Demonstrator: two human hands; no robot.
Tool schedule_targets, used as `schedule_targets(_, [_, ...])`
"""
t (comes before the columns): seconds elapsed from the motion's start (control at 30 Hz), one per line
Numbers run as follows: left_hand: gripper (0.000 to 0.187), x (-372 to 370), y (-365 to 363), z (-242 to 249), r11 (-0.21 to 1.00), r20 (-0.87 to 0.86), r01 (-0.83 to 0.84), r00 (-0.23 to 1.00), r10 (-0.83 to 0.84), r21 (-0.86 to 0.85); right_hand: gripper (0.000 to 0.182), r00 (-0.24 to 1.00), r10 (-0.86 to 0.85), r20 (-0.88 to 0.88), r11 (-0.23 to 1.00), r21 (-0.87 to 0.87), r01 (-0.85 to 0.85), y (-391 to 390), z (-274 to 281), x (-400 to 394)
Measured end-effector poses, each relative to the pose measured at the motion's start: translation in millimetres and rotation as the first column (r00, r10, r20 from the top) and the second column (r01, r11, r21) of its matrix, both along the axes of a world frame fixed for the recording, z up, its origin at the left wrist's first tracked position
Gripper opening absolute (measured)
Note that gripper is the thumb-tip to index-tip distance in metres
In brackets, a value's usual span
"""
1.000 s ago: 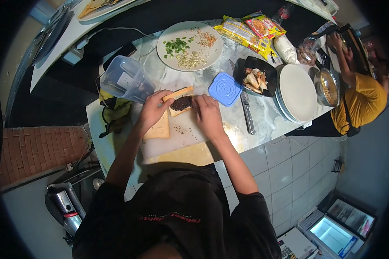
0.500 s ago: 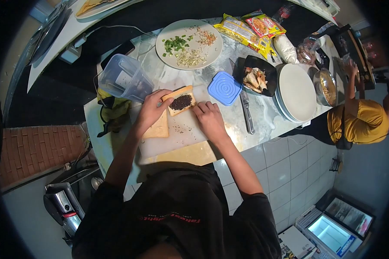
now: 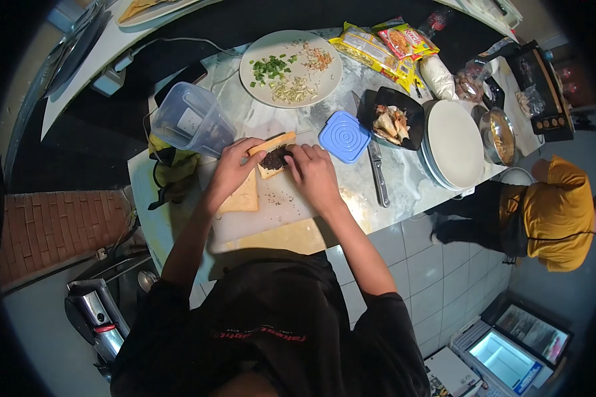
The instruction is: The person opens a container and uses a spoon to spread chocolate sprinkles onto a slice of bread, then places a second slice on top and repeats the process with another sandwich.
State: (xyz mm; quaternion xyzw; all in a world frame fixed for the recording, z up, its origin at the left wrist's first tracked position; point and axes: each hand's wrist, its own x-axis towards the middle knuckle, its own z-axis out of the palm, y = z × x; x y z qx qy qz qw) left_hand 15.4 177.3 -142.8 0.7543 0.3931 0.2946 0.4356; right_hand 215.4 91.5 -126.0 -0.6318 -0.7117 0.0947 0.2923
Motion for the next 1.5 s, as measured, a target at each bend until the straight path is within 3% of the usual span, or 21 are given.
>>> schedule_targets(0.1, [0.027,-0.9,-1.5,0.3,0.999,0.025,0.003,1.0,-0.002,-0.041,0.016,0.993,-0.002,-0.12,0.999,-0.038,-0.002,-21.6,3.6,6.7])
schedule_targets(0.17, [0.027,-1.0,-2.5,1.5,0.999,0.028,0.0,1.0,0.001,-0.047,0.016,0.984,0.102,-0.143,0.98,-0.157,-0.124,-41.4,0.3,10.7])
schedule_targets(0.23, [0.026,-1.3,-3.6,1.9,0.999,0.029,0.0,1.0,0.001,-0.052,0.033,0.961,0.174,-0.215,0.944,-0.24,-0.225,-56.6,0.1,9.3])
schedule_targets(0.33, [0.026,-0.3,-4.1,1.7,0.999,0.024,0.002,1.0,-0.001,-0.045,0.047,0.948,0.275,-0.159,0.933,-0.195,-0.303,-63.8,6.0,1.3])
schedule_targets(0.4, [0.026,-0.2,-3.7,1.5,1.0,0.038,0.002,0.999,-0.001,-0.019,0.058,0.911,0.403,0.085,0.912,-0.127,-0.391,-65.4,2.1,-2.9])
schedule_targets(0.5, [0.027,-0.2,-0.7,-3.8,1.0,-0.001,0.002,1.0,-0.002,0.005,0.061,0.895,0.43,0.119,0.899,-0.144,-0.413,-70.6,-5.0,-2.2])
schedule_targets(0.73, [0.027,0.3,-1.2,-3.5,1.0,0.014,0.004,1.0,-0.004,0.004,0.052,0.897,0.432,0.093,0.879,-0.267,-0.395,-76.7,7.7,2.8])
schedule_targets(0.93, [0.027,-1.0,-0.9,-3.0,1.0,0.017,0.013,1.0,-0.013,-0.011,0.046,0.895,0.41,0.175,0.912,-0.067,-0.404,-74.1,2.8,-1.3])
schedule_targets(1.13, [0.027,-0.2,-0.8,-3.2,1.0,-0.008,0.018,1.0,-0.018,0.011,0.047,0.892,0.442,0.097,0.868,-0.296,-0.398,-82.0,5.8,7.2])
schedule_targets(1.23, [0.027,-0.4,-0.9,-4.6,1.0,0.003,0.012,1.0,-0.012,-0.002,0.046,0.911,0.403,0.089,0.898,-0.231,-0.375,-79.6,8.1,0.5])
schedule_targets(1.3, [0.027,-1.2,-0.4,-5.4,1.0,-0.007,0.016,1.0,-0.016,0.002,0.046,0.886,0.418,0.201,0.909,-0.099,-0.406,-78.2,5.6,-2.0])
schedule_targets(1.5, [0.028,-0.9,-0.7,-3.4,1.0,0.002,0.017,1.0,-0.017,-0.013,0.042,0.879,0.438,0.189,0.897,-0.156,-0.414,-84.1,0.4,4.1])
